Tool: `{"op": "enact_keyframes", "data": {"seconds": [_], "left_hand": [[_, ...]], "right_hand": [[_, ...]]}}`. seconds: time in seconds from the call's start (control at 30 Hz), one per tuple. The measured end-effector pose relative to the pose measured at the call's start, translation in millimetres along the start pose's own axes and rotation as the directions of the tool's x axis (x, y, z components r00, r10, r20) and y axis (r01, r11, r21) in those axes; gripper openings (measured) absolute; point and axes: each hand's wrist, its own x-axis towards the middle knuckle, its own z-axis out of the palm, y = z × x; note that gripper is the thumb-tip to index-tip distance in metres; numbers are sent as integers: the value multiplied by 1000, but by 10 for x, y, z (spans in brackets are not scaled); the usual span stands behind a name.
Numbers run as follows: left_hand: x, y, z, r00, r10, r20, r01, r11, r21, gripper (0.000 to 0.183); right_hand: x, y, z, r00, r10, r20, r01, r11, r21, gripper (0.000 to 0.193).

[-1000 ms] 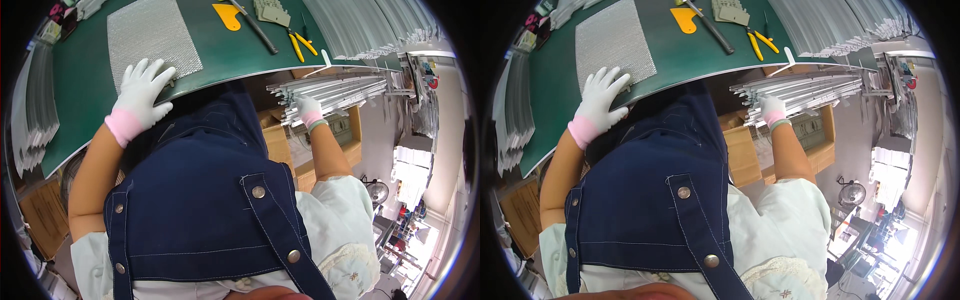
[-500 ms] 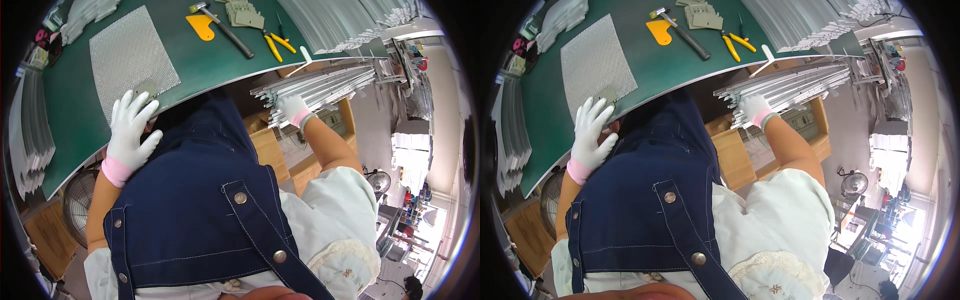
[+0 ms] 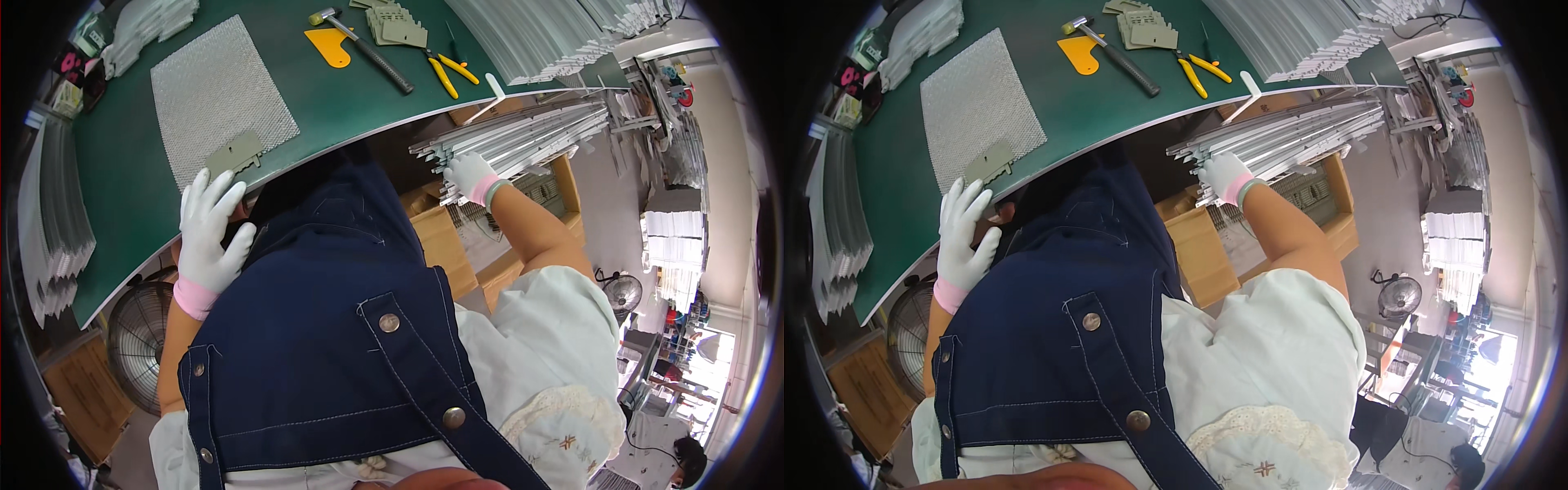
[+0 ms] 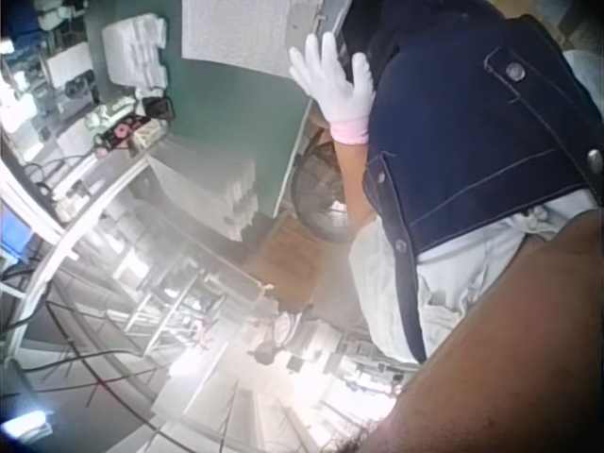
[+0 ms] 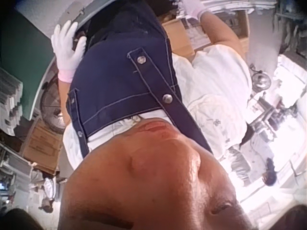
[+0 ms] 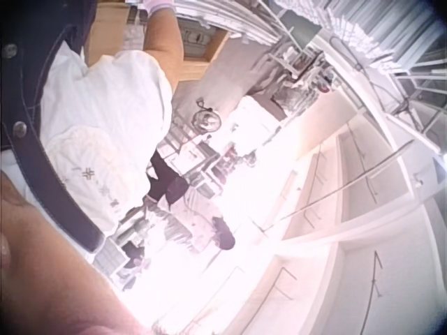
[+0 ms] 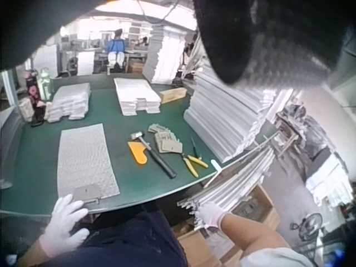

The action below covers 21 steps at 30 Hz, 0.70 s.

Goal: The person assembles rectangular units by placing a mesh sheet on a workbench, positioning a plastic frame around it, and securing the assembly with a power drill. The person repeats this process for multiple units, handling mesh sheets, frames, and plastic inserts.

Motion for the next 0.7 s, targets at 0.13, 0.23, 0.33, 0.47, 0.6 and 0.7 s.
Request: {"op": "enact_keyframes", "data": {"seconds": [0.13, 0.23, 0.33, 0.47, 0.6, 0.7], "left_hand": [[-123, -21, -6, 998, -35, -45, 34, 999, -13, 50], [-80, -49, 32, 997, 4, -71, -9, 998, -68, 49], [256, 11, 130, 990, 137, 24, -131, 977, -168, 49], [781, 550, 451, 957, 289, 25, -235, 825, -514, 43], [995, 1034, 390, 967, 142, 212, 148, 365, -919, 35], [901, 715, 248, 989, -150, -2, 32, 228, -973, 30]], "right_hand": [[-100, -15, 97, 956, -37, -290, 63, 995, 82, 20], [-81, -247, -470, 883, 26, -468, 145, 934, 326, 20], [86, -674, -1537, 664, 134, -736, 332, 829, 451, 21], [152, -1385, -2871, 395, 41, -918, 727, 597, 339, 24], [205, -1749, -3288, 112, -43, -993, 797, 600, 64, 23], [61, -1576, -2941, -33, 6, -999, 804, 595, -22, 15]]}}
